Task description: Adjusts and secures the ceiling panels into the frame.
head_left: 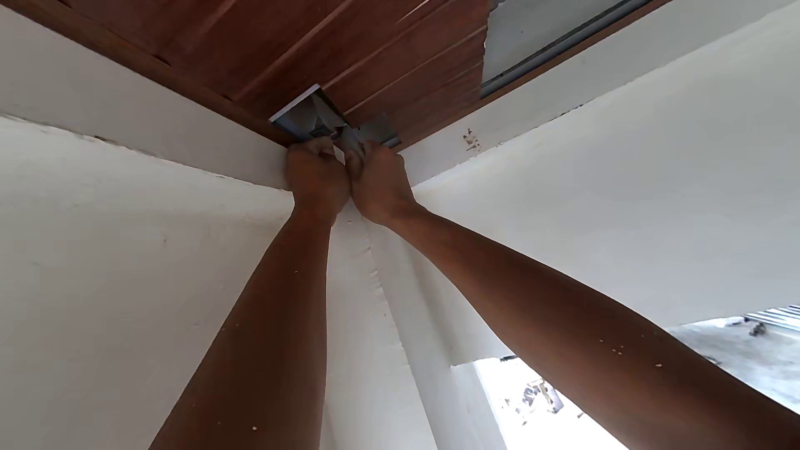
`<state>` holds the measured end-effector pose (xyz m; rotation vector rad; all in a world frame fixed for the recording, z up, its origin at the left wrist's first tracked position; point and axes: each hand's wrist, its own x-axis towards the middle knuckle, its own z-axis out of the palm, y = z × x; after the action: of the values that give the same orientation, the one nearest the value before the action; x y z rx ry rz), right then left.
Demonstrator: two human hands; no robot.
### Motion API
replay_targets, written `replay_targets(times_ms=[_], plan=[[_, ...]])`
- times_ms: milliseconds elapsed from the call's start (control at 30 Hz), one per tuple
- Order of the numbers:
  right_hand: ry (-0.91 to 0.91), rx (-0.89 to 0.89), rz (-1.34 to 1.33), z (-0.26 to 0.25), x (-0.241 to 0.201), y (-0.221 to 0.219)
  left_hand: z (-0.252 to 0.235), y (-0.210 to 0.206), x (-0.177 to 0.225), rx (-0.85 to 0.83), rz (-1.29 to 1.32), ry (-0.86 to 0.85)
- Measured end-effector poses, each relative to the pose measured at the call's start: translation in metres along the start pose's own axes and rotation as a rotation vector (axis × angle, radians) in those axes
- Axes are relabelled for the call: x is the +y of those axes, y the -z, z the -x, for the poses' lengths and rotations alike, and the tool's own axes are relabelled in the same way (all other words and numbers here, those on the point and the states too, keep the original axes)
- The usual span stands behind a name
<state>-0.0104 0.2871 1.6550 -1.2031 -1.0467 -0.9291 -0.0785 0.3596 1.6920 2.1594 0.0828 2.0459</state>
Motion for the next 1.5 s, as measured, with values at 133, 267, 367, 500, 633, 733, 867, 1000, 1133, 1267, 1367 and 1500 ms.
replay_targets(times_ms=[133,267,367,500,633,733,867,1000,1133,1267,1367,1500], plan=[[0.015,0.017,-0.016,-0.002,0.002,-0.003,0.0,0.001,0.002,-0.003,-0.018,0.018],[0.039,0.011,-0.009,-0.001,0.005,-0.002,0.001,0.0,0.002,0.008,-0.036,0.008],[0.038,0.013,0.009,-0.005,0.004,-0.003,0.001,0.001,0.003,0.001,-0.045,-0.002],[0.06,-0.003,0.014,-0.003,0.007,-0.002,0.0,0.0,0.002,-0.002,-0.038,0.027],[0.091,0.006,-0.006,-0.001,0.008,-0.008,0.0,0.0,0.0,-0.01,-0.031,0.019],[0.061,0.07,-0.003,0.004,0.011,-0.015,0.004,0.001,0.004,0.009,-0.066,0.015],[0.054,0.051,-0.003,0.004,0.008,-0.015,0.003,0.001,0.003,-0.004,-0.046,0.016],[0.039,0.032,0.055,0.004,0.002,-0.013,0.001,0.001,0.002,-0.007,-0.018,0.021],[0.047,0.04,0.082,0.003,-0.001,-0.014,0.001,0.003,0.003,-0.015,-0.007,0.024],[0.053,0.027,0.07,0.003,0.002,-0.012,0.001,0.001,0.002,-0.012,-0.005,0.041],[0.05,0.034,0.06,0.002,0.001,-0.014,0.0,0.002,0.002,-0.011,-0.021,0.029],[0.041,0.022,0.058,0.002,0.0,-0.013,0.0,0.002,0.002,-0.021,-0.013,0.02]])
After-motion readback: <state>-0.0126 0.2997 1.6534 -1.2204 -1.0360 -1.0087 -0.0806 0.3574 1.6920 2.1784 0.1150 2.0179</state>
